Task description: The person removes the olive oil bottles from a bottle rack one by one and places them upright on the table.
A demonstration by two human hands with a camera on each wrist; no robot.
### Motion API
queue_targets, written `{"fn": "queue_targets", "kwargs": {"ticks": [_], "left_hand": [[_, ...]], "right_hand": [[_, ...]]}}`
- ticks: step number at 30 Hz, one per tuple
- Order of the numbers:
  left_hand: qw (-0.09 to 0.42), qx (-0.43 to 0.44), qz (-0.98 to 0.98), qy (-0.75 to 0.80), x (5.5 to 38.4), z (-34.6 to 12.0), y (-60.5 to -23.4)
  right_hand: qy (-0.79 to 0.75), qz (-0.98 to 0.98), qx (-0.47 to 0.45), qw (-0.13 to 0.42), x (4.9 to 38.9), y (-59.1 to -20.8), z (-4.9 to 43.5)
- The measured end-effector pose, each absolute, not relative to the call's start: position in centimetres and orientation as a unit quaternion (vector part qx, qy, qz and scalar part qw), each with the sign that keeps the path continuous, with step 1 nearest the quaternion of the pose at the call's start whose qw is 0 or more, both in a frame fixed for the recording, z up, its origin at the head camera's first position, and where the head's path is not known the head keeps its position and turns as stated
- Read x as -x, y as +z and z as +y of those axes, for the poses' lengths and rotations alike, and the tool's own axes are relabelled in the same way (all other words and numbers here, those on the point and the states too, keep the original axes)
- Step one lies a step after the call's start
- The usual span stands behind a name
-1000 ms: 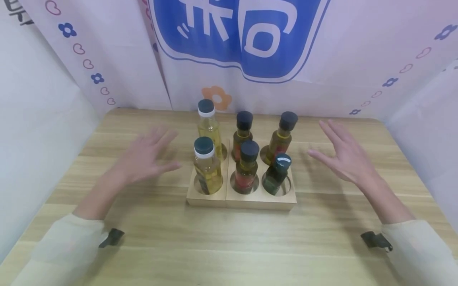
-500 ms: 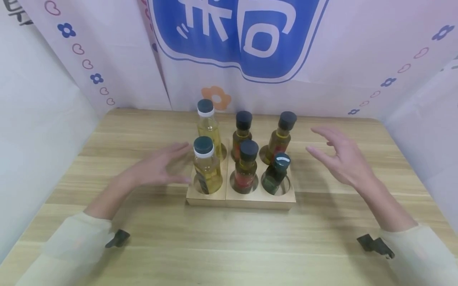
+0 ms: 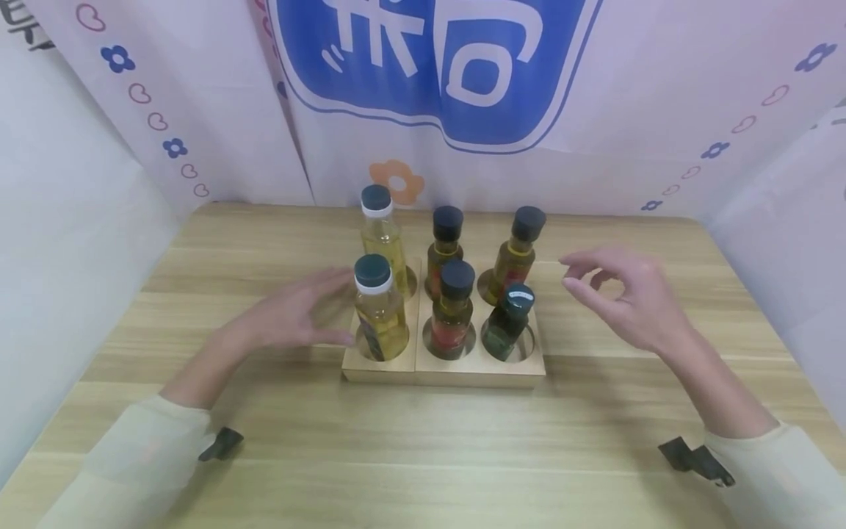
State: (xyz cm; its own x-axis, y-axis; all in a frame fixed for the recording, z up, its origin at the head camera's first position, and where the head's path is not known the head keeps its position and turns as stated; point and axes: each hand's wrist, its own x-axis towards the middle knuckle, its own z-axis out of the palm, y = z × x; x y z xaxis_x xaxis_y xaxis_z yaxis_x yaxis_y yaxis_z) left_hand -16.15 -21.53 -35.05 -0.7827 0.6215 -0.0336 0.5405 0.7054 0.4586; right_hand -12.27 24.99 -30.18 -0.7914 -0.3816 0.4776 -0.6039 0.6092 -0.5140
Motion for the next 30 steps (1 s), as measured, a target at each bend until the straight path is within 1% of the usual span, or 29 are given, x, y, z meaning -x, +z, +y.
{"fn": "queue_targets", "kwargs": {"ticks": [5, 7, 11, 15, 25, 30], "left_hand": [[0.084, -0.323, 0.919, 0.210, 16.3, -21.4, -35.4], [0.086, -0.319, 0.921, 0.206, 16.4, -21.5, -35.5], [0.090, -0.314, 0.924, 0.197, 16.4, -21.5, -35.6], [0.093, -0.314, 0.925, 0.191, 16.5, -21.4, -35.5], [0.086, -0.331, 0.923, 0.179, 16.8, -21.2, -35.2], [0.096, -0.339, 0.916, 0.191, 16.8, -21.1, -35.3]], "right_hand": [[0.409, -0.841, -0.342, 0.095, 11.9, -30.4, 24.1], [0.435, -0.826, -0.351, 0.070, 11.9, -30.5, 23.6], [0.458, -0.821, -0.340, 0.027, 12.1, -30.6, 22.6], [0.464, -0.825, -0.323, -0.005, 12.3, -30.9, 22.0], [0.459, -0.837, -0.298, 0.000, 12.7, -31.6, 21.4], [0.477, -0.827, -0.297, -0.005, 12.6, -31.8, 21.4]]}}
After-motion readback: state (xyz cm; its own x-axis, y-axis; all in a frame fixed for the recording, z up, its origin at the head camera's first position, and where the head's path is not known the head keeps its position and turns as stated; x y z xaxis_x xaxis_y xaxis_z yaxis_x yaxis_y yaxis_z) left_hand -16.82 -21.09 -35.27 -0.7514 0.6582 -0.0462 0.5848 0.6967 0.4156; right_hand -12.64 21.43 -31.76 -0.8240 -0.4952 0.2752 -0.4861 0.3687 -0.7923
